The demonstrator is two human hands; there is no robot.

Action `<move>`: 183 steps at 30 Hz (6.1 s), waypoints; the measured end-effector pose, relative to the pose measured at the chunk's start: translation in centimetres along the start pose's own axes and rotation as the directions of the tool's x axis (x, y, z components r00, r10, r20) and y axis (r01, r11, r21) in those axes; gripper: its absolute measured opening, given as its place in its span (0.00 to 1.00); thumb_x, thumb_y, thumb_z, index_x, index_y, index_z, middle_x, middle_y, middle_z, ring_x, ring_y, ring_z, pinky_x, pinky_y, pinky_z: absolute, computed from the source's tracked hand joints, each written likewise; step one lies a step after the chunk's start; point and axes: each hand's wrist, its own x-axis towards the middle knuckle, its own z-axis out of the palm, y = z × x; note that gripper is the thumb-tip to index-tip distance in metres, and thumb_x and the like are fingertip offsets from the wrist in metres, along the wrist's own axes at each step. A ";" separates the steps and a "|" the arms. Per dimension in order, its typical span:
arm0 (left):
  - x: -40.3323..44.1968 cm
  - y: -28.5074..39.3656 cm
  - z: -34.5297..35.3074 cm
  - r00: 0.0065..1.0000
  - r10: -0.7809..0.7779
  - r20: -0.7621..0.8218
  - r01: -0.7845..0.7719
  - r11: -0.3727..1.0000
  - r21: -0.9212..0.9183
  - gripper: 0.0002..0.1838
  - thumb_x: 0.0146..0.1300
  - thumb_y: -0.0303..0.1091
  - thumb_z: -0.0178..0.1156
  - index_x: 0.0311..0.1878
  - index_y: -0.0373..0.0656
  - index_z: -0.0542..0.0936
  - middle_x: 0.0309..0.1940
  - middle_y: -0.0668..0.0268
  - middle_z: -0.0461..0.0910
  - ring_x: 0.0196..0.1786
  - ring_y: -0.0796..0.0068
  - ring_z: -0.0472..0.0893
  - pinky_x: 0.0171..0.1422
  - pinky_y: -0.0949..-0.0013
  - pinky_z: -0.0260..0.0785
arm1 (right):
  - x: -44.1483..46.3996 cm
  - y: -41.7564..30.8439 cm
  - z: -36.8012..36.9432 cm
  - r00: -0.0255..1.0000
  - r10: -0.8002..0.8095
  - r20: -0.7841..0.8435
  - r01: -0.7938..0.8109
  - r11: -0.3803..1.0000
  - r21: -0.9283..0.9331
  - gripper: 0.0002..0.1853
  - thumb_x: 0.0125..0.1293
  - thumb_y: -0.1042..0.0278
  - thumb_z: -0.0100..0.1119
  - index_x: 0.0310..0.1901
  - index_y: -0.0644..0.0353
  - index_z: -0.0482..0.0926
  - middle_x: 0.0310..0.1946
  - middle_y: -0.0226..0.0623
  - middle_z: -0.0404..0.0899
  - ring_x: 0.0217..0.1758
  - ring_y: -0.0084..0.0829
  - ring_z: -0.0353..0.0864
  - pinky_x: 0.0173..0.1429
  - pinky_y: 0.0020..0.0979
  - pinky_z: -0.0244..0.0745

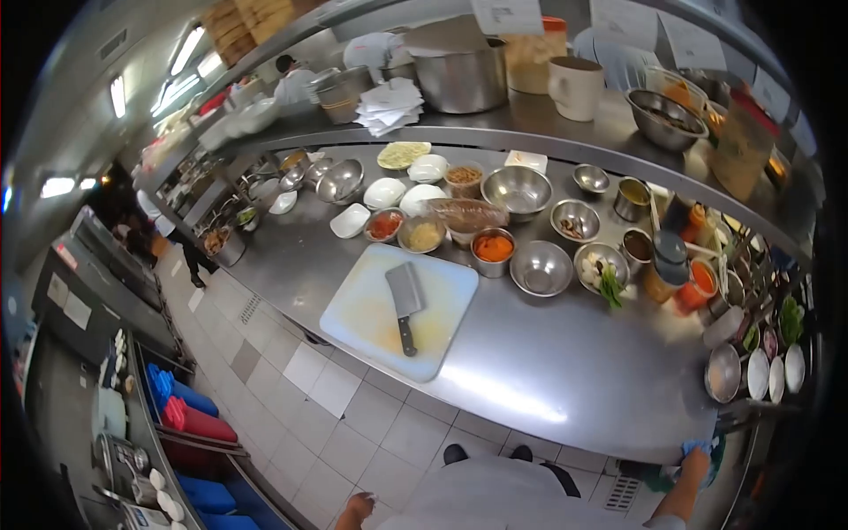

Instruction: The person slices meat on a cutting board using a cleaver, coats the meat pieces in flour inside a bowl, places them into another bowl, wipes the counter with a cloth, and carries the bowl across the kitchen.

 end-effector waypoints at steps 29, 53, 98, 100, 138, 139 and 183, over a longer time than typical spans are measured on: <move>8.3 16.7 -2.1 0.986 0.139 0.090 -0.155 0.968 0.199 0.20 0.70 0.42 0.59 0.61 0.46 0.86 0.62 0.63 0.86 0.62 0.67 0.86 0.66 0.64 0.78 | -29.8 -33.9 -4.8 0.437 -0.790 -0.429 0.897 0.351 0.268 0.27 0.57 0.49 0.70 0.58 0.48 0.86 0.61 0.35 0.78 0.63 0.46 0.71 0.64 0.53 0.67; -1.0 -3.4 3.4 1.000 -0.006 0.009 0.005 0.992 0.124 0.20 0.73 0.38 0.58 0.64 0.46 0.85 0.54 0.62 0.89 0.54 0.70 0.87 0.56 0.65 0.80 | -29.8 -35.0 -3.4 0.331 -0.760 -0.559 0.938 0.204 0.279 0.21 0.59 0.57 0.70 0.53 0.56 0.86 0.56 0.40 0.80 0.60 0.51 0.74 0.66 0.51 0.69; -4.3 -5.0 2.8 0.983 -0.178 -0.038 0.180 0.982 0.059 0.19 0.67 0.37 0.55 0.57 0.45 0.87 0.44 0.53 0.89 0.39 0.62 0.87 0.47 0.61 0.82 | -29.5 -35.0 -2.1 0.291 -0.757 -0.585 0.952 0.170 0.253 0.22 0.63 0.57 0.66 0.54 0.61 0.84 0.59 0.45 0.80 0.58 0.54 0.75 0.64 0.52 0.71; -4.0 -3.4 1.7 0.981 -0.188 -0.055 0.186 0.982 -0.036 0.18 0.65 0.37 0.56 0.53 0.45 0.88 0.44 0.53 0.89 0.39 0.61 0.87 0.47 0.61 0.82 | -29.6 -35.0 -2.4 0.302 -0.772 -0.560 0.948 0.180 0.262 0.22 0.62 0.57 0.67 0.54 0.61 0.84 0.58 0.45 0.80 0.58 0.54 0.75 0.64 0.52 0.71; -4.5 3.1 -2.5 0.745 -0.139 -0.652 0.203 0.979 0.023 0.14 0.62 0.36 0.69 0.49 0.41 0.88 0.47 0.48 0.89 0.55 0.46 0.86 0.61 0.53 0.79 | -29.5 -35.0 -2.7 0.330 -0.744 -0.581 0.934 0.166 0.317 0.21 0.61 0.58 0.67 0.53 0.61 0.85 0.57 0.44 0.80 0.60 0.52 0.74 0.66 0.50 0.69; -4.4 2.9 -2.4 0.746 -0.142 -0.651 0.203 0.979 0.019 0.14 0.62 0.36 0.69 0.49 0.41 0.88 0.47 0.48 0.89 0.55 0.46 0.86 0.61 0.53 0.79 | -29.5 -35.0 -2.7 0.331 -0.742 -0.583 0.935 0.172 0.311 0.21 0.60 0.58 0.68 0.52 0.60 0.85 0.57 0.42 0.80 0.59 0.52 0.75 0.65 0.50 0.70; -1.2 3.8 -3.1 0.899 0.181 -0.399 -0.008 0.917 0.399 0.11 0.59 0.34 0.65 0.43 0.51 0.92 0.45 0.58 0.90 0.52 0.55 0.89 0.58 0.61 0.81 | -28.8 -35.0 -2.5 0.377 -0.723 -0.579 0.910 0.171 0.379 0.22 0.59 0.56 0.69 0.52 0.60 0.85 0.56 0.41 0.80 0.60 0.50 0.74 0.66 0.51 0.69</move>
